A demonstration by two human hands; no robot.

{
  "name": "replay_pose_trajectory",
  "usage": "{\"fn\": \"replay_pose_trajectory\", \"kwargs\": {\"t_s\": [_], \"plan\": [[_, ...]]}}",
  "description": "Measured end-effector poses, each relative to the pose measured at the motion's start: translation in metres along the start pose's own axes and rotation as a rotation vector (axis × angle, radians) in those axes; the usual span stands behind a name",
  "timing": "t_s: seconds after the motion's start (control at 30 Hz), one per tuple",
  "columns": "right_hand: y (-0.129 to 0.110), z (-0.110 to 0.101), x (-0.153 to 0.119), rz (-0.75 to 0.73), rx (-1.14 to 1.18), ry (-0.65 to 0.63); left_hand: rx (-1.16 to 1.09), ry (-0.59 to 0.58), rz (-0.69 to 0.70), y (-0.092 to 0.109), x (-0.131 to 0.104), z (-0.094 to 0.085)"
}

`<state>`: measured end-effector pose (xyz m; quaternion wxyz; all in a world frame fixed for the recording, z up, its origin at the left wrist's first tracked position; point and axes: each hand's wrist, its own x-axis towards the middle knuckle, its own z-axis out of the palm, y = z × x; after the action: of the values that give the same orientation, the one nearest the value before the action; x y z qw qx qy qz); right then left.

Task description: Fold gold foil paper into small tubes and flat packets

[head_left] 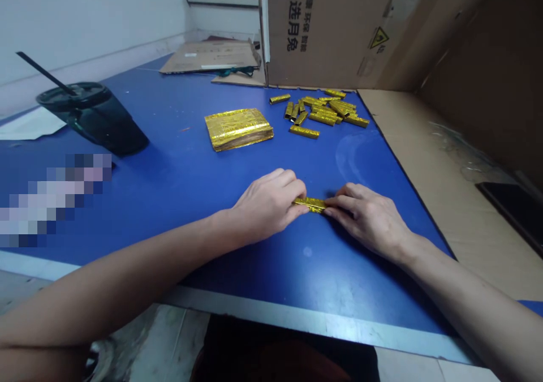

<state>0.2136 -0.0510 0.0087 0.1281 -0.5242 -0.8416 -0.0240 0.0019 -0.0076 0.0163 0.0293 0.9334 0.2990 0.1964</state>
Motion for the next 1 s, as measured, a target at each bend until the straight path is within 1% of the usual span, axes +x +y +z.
{"fn": "replay_pose_trajectory", "kwargs": {"t_s": [0.03,0.13,0.27,0.4,0.6,0.67,0.73,0.8,0.83,0.9,0.97,1.0], "plan": [[0.001,0.001,0.000,0.006,0.017,0.008,0.021,-0.001,0.032,0.002,-0.001,-0.001],[0.005,0.004,0.002,0.025,0.068,0.027,0.080,-0.063,0.101,0.006,-0.004,-0.003],[0.007,0.003,0.005,0.063,0.164,0.027,0.146,-0.137,0.062,0.003,-0.003,0.000],[0.008,0.002,0.006,0.109,0.250,0.015,0.145,-0.230,0.051,-0.003,0.000,0.006],[0.011,0.005,0.008,0.157,0.323,0.036,0.106,-0.216,0.016,-0.005,0.002,0.013],[0.010,0.003,0.007,0.174,0.334,0.103,0.095,-0.215,0.006,-0.005,0.003,0.013],[0.007,-0.003,0.005,0.191,0.304,0.237,0.090,-0.223,0.001,-0.005,0.003,0.012],[0.002,-0.010,0.003,0.158,0.253,0.335,0.089,-0.227,0.001,-0.005,0.003,0.012],[-0.001,-0.013,0.001,0.104,0.242,0.309,0.089,-0.228,0.002,-0.005,0.003,0.012],[-0.005,-0.015,-0.002,-0.022,0.198,0.155,0.090,-0.230,0.004,-0.005,0.003,0.013],[-0.008,-0.014,-0.003,-0.095,0.082,0.005,0.095,-0.231,0.003,-0.005,0.004,0.013],[-0.009,-0.013,-0.003,-0.106,0.025,-0.048,0.099,-0.232,0.001,-0.005,0.004,0.013]]}}
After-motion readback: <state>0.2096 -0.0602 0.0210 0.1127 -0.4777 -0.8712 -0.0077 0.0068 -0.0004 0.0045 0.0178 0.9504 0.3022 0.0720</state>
